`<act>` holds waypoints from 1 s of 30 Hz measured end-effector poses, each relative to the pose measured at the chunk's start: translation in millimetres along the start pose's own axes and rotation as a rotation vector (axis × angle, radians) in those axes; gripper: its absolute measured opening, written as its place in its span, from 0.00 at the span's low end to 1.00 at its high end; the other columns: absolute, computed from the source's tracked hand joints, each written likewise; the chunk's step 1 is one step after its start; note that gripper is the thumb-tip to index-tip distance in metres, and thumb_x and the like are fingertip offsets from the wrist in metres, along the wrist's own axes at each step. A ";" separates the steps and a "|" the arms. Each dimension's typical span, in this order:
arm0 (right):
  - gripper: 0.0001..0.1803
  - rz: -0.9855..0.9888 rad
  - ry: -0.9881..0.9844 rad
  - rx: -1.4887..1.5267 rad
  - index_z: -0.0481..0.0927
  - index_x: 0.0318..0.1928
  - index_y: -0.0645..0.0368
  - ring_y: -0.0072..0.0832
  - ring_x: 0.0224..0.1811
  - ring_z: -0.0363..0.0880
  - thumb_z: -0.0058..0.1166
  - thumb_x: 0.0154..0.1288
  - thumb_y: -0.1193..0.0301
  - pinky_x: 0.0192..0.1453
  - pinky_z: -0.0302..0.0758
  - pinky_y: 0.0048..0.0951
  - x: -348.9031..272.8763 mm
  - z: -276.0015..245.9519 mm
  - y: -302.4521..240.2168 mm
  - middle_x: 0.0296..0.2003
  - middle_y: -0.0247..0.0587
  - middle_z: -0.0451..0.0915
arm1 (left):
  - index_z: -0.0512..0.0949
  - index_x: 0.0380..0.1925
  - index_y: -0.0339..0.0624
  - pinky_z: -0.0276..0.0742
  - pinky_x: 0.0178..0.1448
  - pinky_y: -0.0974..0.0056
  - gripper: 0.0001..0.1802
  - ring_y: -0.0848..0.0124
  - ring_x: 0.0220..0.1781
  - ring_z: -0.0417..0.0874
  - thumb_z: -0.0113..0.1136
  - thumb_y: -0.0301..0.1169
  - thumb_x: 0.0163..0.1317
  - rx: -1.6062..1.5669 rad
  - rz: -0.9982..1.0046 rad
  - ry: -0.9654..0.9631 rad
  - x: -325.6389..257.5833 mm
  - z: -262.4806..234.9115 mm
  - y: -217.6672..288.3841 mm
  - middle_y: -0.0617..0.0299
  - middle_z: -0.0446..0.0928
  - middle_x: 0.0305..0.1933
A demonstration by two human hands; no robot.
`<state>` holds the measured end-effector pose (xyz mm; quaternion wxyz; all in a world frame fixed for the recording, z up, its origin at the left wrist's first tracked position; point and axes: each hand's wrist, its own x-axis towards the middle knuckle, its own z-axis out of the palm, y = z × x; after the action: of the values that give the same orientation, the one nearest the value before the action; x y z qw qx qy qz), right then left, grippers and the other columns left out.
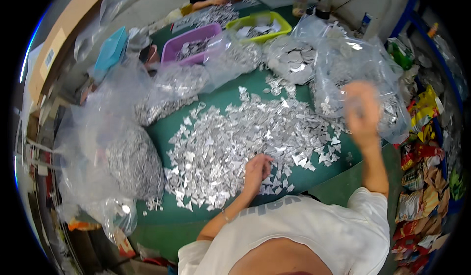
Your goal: The person sorts through a large pile of small butterfly-shaped and circular metal components on a table, picking up individual pieces, turning them over, and placing them into bags and containers.
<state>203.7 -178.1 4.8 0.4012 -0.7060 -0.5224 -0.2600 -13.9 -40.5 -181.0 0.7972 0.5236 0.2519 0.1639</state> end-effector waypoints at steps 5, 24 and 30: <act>0.26 0.077 -0.699 0.239 0.72 0.50 0.57 0.44 0.60 0.59 0.60 0.49 0.65 0.62 0.55 0.45 -94.2 139.3 -3.8 0.54 0.44 0.67 | 0.74 0.35 0.38 0.56 0.19 0.78 0.16 0.83 0.14 0.61 0.38 0.36 0.68 0.147 -0.029 -0.111 -9.5 10.8 -1.2 0.67 0.68 0.15; 0.23 0.287 -0.306 -0.210 0.73 0.40 0.58 0.41 0.52 0.64 0.52 0.36 0.83 0.58 0.54 0.45 -90.6 151.9 5.8 0.45 0.43 0.69 | 0.74 0.38 0.38 0.57 0.21 0.77 0.15 0.84 0.16 0.61 0.39 0.34 0.67 0.097 0.007 0.058 -23.5 -14.8 2.6 0.67 0.68 0.17; 0.11 0.088 -0.541 -0.073 0.77 0.34 0.61 0.39 0.51 0.64 0.58 0.48 0.73 0.58 0.53 0.49 -86.7 202.9 -31.3 0.42 0.41 0.70 | 0.75 0.37 0.38 0.60 0.24 0.76 0.14 0.83 0.19 0.65 0.41 0.34 0.67 0.151 0.035 0.029 -26.2 -9.2 6.7 0.68 0.67 0.15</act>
<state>135.9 -49.7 -164.3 0.2324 -0.7859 -0.5696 -0.0630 -40.6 -44.7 -171.9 0.7487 0.5841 0.2661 0.1658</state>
